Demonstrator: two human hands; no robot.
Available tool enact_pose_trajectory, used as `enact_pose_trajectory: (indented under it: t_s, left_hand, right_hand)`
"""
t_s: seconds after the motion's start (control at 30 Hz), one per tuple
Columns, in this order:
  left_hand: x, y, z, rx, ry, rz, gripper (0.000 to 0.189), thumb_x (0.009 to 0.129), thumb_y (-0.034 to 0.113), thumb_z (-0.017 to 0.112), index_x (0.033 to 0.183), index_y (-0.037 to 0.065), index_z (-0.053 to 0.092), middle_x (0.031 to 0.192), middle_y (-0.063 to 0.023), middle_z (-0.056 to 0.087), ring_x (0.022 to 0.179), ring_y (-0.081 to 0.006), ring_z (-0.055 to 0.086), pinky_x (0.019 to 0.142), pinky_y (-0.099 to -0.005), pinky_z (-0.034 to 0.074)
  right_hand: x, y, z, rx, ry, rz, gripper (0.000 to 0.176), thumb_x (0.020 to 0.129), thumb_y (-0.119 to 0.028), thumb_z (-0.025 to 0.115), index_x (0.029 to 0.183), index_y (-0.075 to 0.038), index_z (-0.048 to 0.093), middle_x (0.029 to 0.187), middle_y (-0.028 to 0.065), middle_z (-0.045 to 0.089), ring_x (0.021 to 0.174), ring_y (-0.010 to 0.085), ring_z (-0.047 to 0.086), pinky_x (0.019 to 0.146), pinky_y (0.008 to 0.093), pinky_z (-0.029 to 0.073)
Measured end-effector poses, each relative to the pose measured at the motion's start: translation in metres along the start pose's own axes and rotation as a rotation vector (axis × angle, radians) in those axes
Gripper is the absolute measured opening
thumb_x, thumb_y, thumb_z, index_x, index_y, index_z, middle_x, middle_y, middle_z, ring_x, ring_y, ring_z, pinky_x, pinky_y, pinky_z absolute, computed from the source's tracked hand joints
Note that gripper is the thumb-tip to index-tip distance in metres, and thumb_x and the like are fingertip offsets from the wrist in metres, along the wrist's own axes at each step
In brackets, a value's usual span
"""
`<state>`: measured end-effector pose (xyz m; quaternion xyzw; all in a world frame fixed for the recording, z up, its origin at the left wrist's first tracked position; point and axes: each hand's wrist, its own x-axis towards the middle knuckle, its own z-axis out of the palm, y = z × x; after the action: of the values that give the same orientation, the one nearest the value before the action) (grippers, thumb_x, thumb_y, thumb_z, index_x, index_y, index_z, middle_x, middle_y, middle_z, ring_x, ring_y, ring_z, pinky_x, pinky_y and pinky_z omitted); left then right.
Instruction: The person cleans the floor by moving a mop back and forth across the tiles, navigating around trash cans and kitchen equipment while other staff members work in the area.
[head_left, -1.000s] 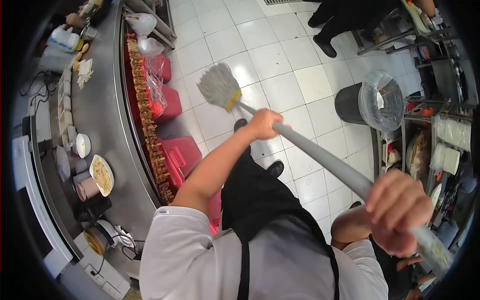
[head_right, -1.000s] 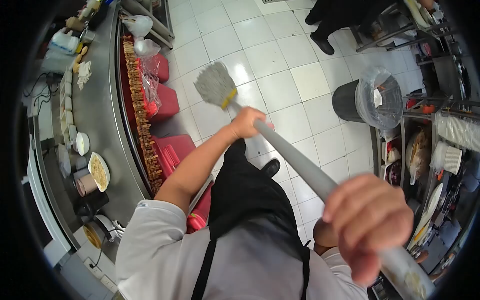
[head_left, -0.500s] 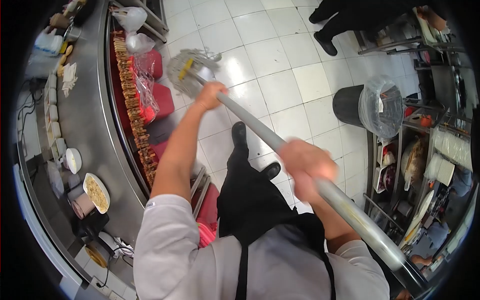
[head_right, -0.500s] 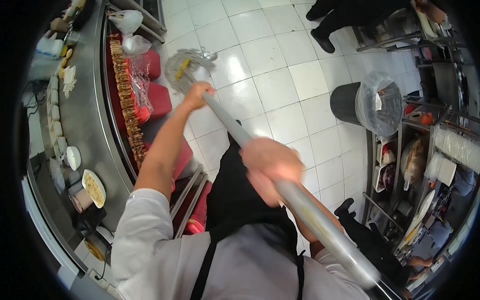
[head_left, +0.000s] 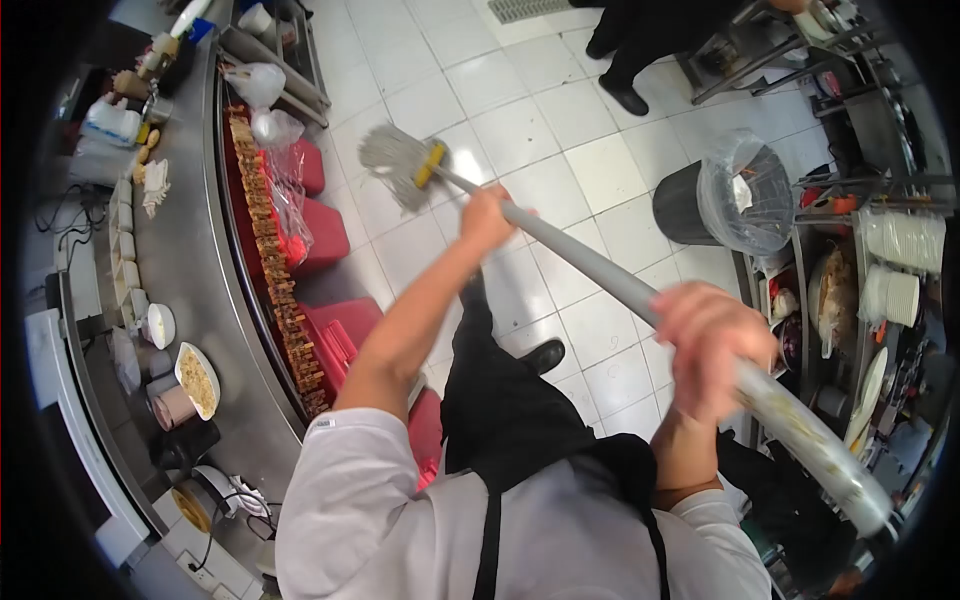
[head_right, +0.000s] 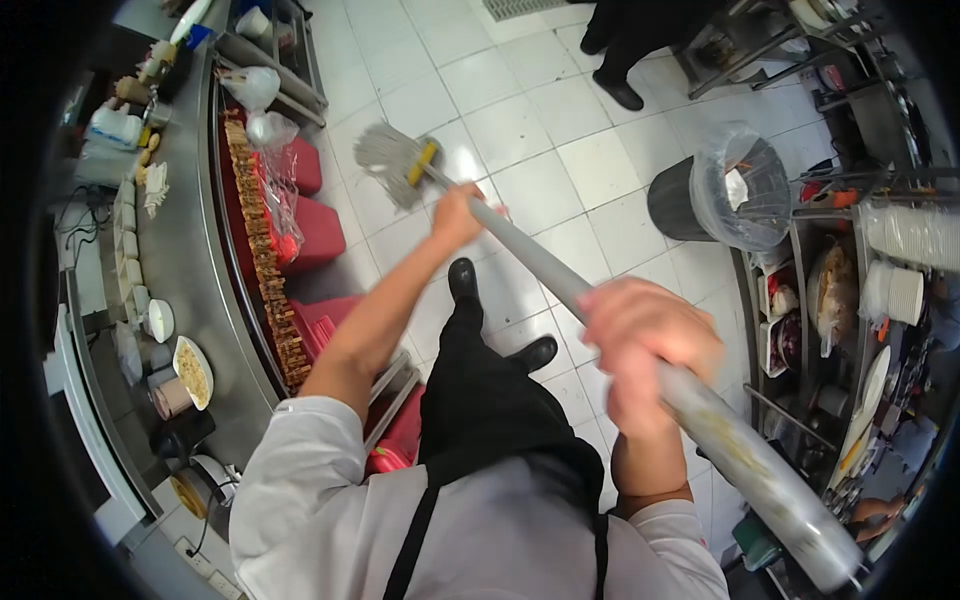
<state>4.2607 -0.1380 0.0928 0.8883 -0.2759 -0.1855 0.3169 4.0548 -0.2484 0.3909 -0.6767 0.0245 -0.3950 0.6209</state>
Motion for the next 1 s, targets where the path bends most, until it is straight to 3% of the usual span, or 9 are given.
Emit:
enact_pose_trajectory:
  t_s: [0.1, 0.3, 0.37, 0.43, 0.63, 0.7, 0.8, 0.93, 1.0]
  left_hand:
    - [-0.06, 0.077, 0.043, -0.103, 0.013, 0.303, 0.043, 0.072, 0.042, 0.083, 0.07, 0.004, 0.063, 0.071, -0.0167, 0.064, 0.069, -0.036, 0.064, 0.065, -0.0432, 0.052]
    - [-0.127, 0.171, 0.124, -0.396, -0.558, 0.743, 0.035, 0.086, 0.025, 0.069, 0.061, 0.003, 0.058, 0.064, -0.0186, 0.058, 0.063, -0.0382, 0.059, 0.058, -0.0438, 0.046]
    - [-0.129, 0.184, 0.144, -0.349, -0.671, 0.835, 0.029, 0.085, 0.022, 0.067, 0.063, 0.005, 0.059, 0.065, -0.0172, 0.06, 0.066, -0.0385, 0.06, 0.061, -0.0443, 0.048]
    - [-0.107, 0.192, 0.158, -0.272, -0.744, 0.895, 0.018, 0.08, 0.019, 0.066, 0.067, 0.007, 0.062, 0.069, -0.0147, 0.064, 0.073, -0.0384, 0.063, 0.066, -0.0456, 0.051]
    - [-0.013, 0.195, 0.172, -0.13, -0.748, 0.87, 0.01, 0.077, 0.015, 0.065, 0.073, 0.006, 0.064, 0.078, -0.0161, 0.066, 0.082, -0.0379, 0.064, 0.073, -0.0459, 0.051]
    - [0.029, 0.185, 0.182, -0.163, -0.694, 0.897, 0.01, 0.077, 0.014, 0.066, 0.072, 0.007, 0.062, 0.077, -0.0152, 0.065, 0.079, -0.0376, 0.063, 0.072, -0.0454, 0.05]
    - [0.116, 0.174, 0.2, -0.216, -0.561, 0.955, 0.013, 0.075, 0.014, 0.068, 0.07, 0.008, 0.058, 0.074, -0.0128, 0.063, 0.075, -0.0368, 0.061, 0.069, -0.0441, 0.05]
    - [0.258, 0.152, 0.229, -0.084, -0.413, 0.918, 0.014, 0.072, 0.013, 0.07, 0.069, 0.008, 0.058, 0.076, -0.0129, 0.063, 0.079, -0.0379, 0.061, 0.073, -0.0449, 0.05]
    - [0.321, 0.149, 0.232, 0.183, -0.411, 0.578, 0.019, 0.069, 0.007, 0.074, 0.086, 0.006, 0.067, 0.095, -0.0143, 0.066, 0.102, -0.0367, 0.061, 0.089, -0.0434, 0.049]
  right_hand:
    - [-0.006, -0.082, -0.039, 0.025, 0.057, -0.138, 0.037, 0.092, -0.027, 0.068, 0.068, -0.007, 0.049, 0.053, 0.0009, 0.053, 0.043, 0.0153, 0.052, 0.047, 0.0339, 0.051]
    - [-0.036, -0.183, -0.115, 0.21, -0.453, -0.169, 0.031, 0.083, -0.023, 0.081, 0.078, 0.001, 0.063, 0.061, 0.0058, 0.06, 0.046, 0.015, 0.056, 0.043, 0.0276, 0.049]
    - [-0.058, -0.183, -0.125, 0.157, -0.245, -0.224, 0.037, 0.086, -0.024, 0.078, 0.07, -0.002, 0.054, 0.059, 0.0042, 0.057, 0.043, 0.0145, 0.053, 0.041, 0.0275, 0.047]
    - [-0.075, -0.17, -0.131, 0.121, 0.069, -0.322, 0.039, 0.088, -0.025, 0.076, 0.07, -0.004, 0.049, 0.057, 0.0032, 0.055, 0.041, 0.0142, 0.051, 0.039, 0.0277, 0.045]
    - [-0.06, -0.11, -0.154, -0.028, 0.088, -0.393, 0.033, 0.088, -0.02, 0.076, 0.081, -0.005, 0.047, 0.053, 0.0023, 0.051, 0.038, 0.0159, 0.046, 0.037, 0.0306, 0.043]
    - [-0.037, -0.078, -0.163, -0.067, 0.024, -0.425, 0.036, 0.096, -0.024, 0.065, 0.075, -0.008, 0.04, 0.054, 0.0002, 0.049, 0.037, 0.0103, 0.045, 0.036, 0.026, 0.04]
    - [-0.008, -0.008, -0.175, -0.122, 0.219, -0.478, 0.04, 0.097, -0.024, 0.063, 0.07, -0.007, 0.039, 0.054, 0.0018, 0.049, 0.037, 0.013, 0.045, 0.038, 0.0292, 0.041]
    - [0.034, 0.094, -0.206, -0.212, 0.252, -0.359, 0.032, 0.096, -0.015, 0.056, 0.07, -0.005, 0.041, 0.055, 0.0041, 0.049, 0.043, 0.0179, 0.049, 0.046, 0.0338, 0.045]
    - [0.055, 0.161, -0.216, -0.201, 0.277, -0.303, 0.021, 0.088, -0.003, 0.059, 0.072, -0.003, 0.045, 0.062, 0.0086, 0.054, 0.052, 0.0244, 0.055, 0.054, 0.0398, 0.05]
